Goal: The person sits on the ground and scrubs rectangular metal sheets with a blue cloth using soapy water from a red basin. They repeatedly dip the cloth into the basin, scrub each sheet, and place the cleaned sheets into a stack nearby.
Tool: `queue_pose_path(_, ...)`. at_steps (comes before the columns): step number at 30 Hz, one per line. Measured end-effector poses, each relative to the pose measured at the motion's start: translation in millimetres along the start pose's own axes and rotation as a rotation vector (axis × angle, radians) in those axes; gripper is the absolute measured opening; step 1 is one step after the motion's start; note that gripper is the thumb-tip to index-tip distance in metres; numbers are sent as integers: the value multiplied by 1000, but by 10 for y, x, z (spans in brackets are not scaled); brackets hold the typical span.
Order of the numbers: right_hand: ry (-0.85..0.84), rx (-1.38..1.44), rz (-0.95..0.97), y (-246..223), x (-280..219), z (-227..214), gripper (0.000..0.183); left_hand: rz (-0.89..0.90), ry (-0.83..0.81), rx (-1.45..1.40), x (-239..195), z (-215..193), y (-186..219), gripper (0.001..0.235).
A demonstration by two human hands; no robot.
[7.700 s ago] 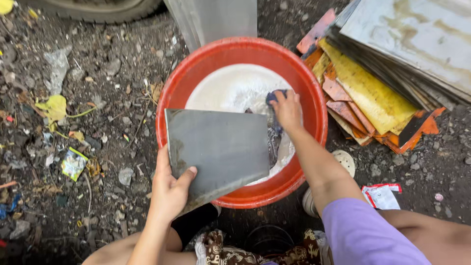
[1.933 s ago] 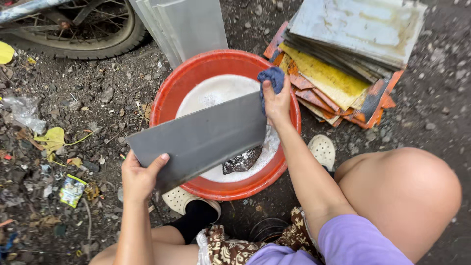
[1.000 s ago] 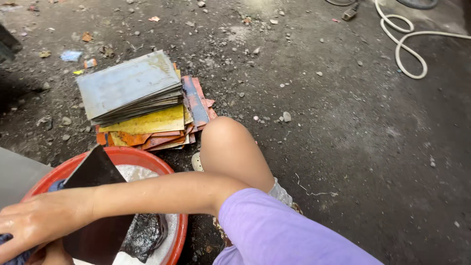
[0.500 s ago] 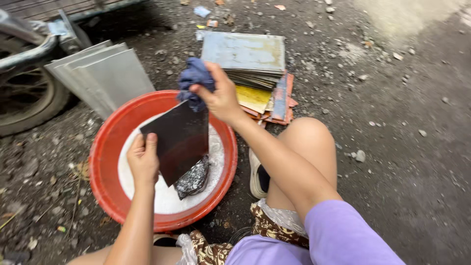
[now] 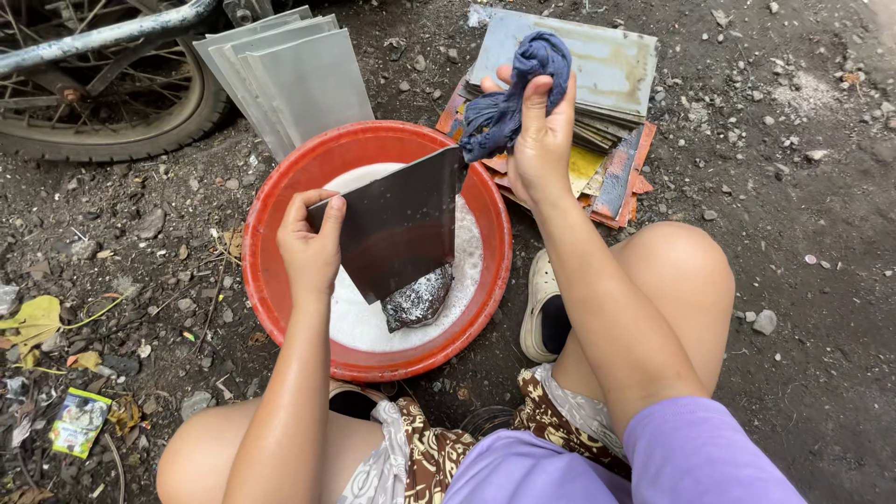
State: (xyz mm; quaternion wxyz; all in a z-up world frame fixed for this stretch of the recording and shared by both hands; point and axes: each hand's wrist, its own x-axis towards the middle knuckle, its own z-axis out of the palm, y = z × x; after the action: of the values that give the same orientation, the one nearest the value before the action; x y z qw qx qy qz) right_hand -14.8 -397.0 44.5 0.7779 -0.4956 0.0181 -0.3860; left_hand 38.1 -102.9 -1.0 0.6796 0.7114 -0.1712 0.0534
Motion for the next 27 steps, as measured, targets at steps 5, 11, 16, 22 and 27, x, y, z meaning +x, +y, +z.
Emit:
queue_pose_path(5,-126,-60,12,228,-127,28,60,75,44,341,11,-64,177,13)
queue_pose_path(11,-261,-533,38,559,-275,-49,58,95,8,363,84,-36,261,15)
queue_pose_path(16,-435,-429,96,821,-403,75,60,75,-270,650,132,-135,512,22)
queue_pose_path(22,-518,-478,-39,778,-336,321,57,73,-431,952,144,-139,780,24)
queue_pose_path(27,-475,-433,-42,789,-360,588,60,33,-546,821,220,-137,754,33)
